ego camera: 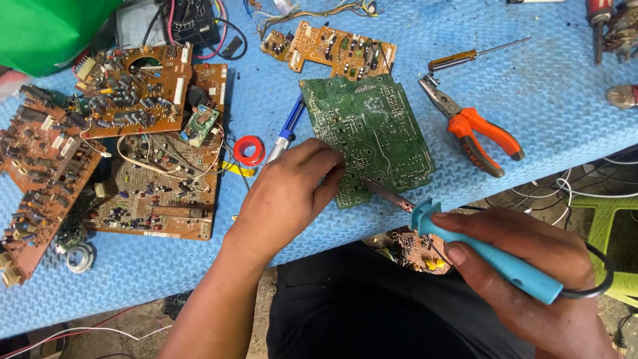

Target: Desoldering and removing electronic components from a printed circuit board using a soldering iron and a desoldering pump.

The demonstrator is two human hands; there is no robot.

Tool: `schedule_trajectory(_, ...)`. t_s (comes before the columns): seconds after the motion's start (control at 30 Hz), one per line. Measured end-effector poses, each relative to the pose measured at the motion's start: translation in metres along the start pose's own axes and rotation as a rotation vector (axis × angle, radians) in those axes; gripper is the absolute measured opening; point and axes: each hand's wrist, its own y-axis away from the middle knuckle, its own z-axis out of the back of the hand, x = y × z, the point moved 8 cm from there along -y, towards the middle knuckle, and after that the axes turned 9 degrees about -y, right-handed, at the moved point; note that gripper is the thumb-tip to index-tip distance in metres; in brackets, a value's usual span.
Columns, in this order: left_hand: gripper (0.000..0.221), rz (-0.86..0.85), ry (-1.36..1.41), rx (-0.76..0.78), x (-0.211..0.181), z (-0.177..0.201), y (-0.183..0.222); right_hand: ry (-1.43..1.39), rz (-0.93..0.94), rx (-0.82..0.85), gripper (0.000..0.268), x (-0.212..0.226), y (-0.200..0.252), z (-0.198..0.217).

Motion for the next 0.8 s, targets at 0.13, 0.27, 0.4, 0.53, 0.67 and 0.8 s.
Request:
schedule_trajectory(0.13,0.011,-0.005,-0.01,0.006,-0.001,-0.001,-0.001,0.027,0.035,0.044,0.033,0.004,0.001,-0.001)
schedule_trajectory(0.27,0.011,-0.014,-0.038,0.021,-0.001,-0.001,-0.002,0.034,0.052,0.058,0.034,0.006,0.001,-0.002)
schedule_trajectory(0.4,0.013,-0.009,-0.034,0.026,-0.001,-0.002,-0.002,0.069,0.077,0.072,0.032,0.007,0.001,-0.004)
schedule_trajectory(0.53,0.013,-0.015,-0.045,-0.014,-0.003,0.0,0.0,0.081,0.091,0.067,0.032,0.009,0.003,-0.005)
schedule_trajectory(0.67,0.01,0.013,0.03,-0.084,0.0,0.003,0.005,0.031,0.063,0.0,0.031,0.001,0.006,-0.003)
schedule_trajectory(0.8,0.007,0.065,0.091,-0.129,0.004,0.007,0.012,0.004,0.031,-0.087,0.03,-0.003,0.012,-0.003)
